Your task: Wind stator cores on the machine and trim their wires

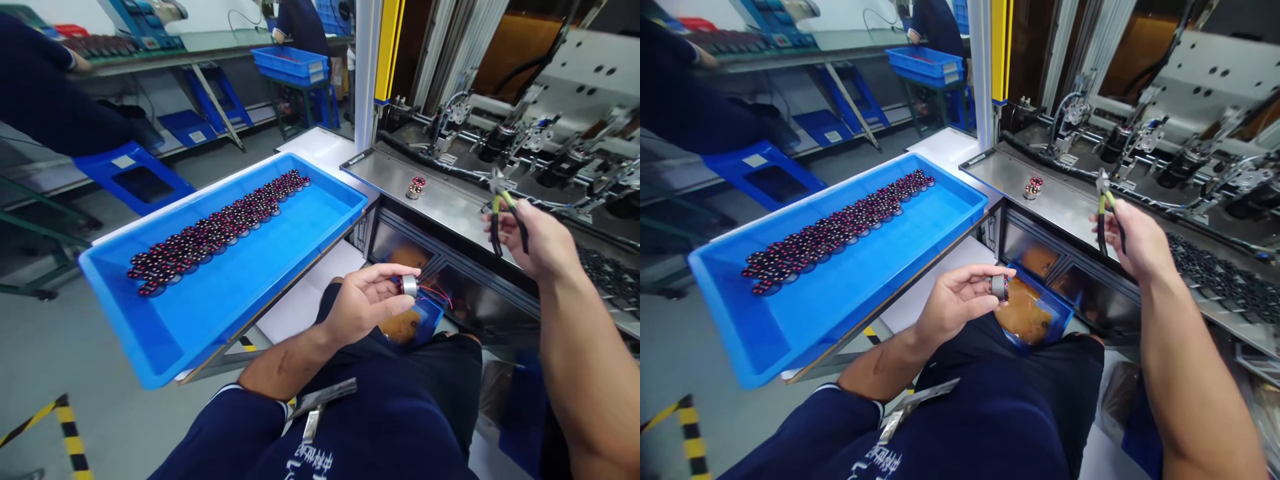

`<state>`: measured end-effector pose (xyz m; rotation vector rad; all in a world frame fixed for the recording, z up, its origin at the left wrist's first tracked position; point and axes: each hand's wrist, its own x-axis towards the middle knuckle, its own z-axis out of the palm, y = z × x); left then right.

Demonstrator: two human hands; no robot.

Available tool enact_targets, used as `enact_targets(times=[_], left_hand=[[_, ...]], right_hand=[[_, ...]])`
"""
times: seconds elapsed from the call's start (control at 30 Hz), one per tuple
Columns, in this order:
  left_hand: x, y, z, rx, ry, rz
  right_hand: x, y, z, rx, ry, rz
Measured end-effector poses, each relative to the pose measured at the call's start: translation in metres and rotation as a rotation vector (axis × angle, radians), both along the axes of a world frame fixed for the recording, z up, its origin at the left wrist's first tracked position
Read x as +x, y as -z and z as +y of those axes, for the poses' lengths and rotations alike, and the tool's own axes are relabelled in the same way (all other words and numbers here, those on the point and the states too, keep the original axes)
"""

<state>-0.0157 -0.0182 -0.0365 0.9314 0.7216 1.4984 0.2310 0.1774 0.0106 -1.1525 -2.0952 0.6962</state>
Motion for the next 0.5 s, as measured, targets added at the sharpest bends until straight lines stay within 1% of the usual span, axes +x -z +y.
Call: enact_targets(times=[0.03, 0.07, 0.1, 0.13, 0.2, 0.27, 0.3, 0.37, 0.5], left_hand=[[0.001, 0.0, 0.0, 0.001, 0.008, -0.003], [0.003, -0.001, 0.0, -0.001, 0.013, -0.003], [0.005, -0.001, 0.0, -0.004, 0.016, -0.002], [0.007, -0.002, 0.001, -0.006, 0.017, 0.0], [0.012, -0.003, 0.003, 0.006, 0.016, 0.004], [0.018, -0.004, 0.005, 0.024, 0.023, 0.011], [0.021, -0.005, 0.006, 0.028, 0.03, 0.015], [0.028, -0.005, 0.008, 0.021, 0.047, 0.023], [0.04, -0.007, 0.007, -0.014, 0.088, 0.025]], right_hand=[[0.005, 0.004, -0.025, -0.057, -0.034, 0.05], [0.009, 0.011, -0.054, -0.175, -0.069, 0.186], [0.012, 0.02, -0.084, -0.26, -0.106, 0.259], [0.014, 0.03, -0.113, -0.3, -0.141, 0.283], [0.013, 0.051, -0.167, -0.311, -0.144, 0.328], [0.009, 0.068, -0.205, -0.276, -0.138, 0.341], [0.007, 0.075, -0.217, -0.255, -0.136, 0.344], [0.006, 0.084, -0.229, -0.211, -0.139, 0.348], [0.01, 0.089, -0.228, -0.152, -0.173, 0.334]])
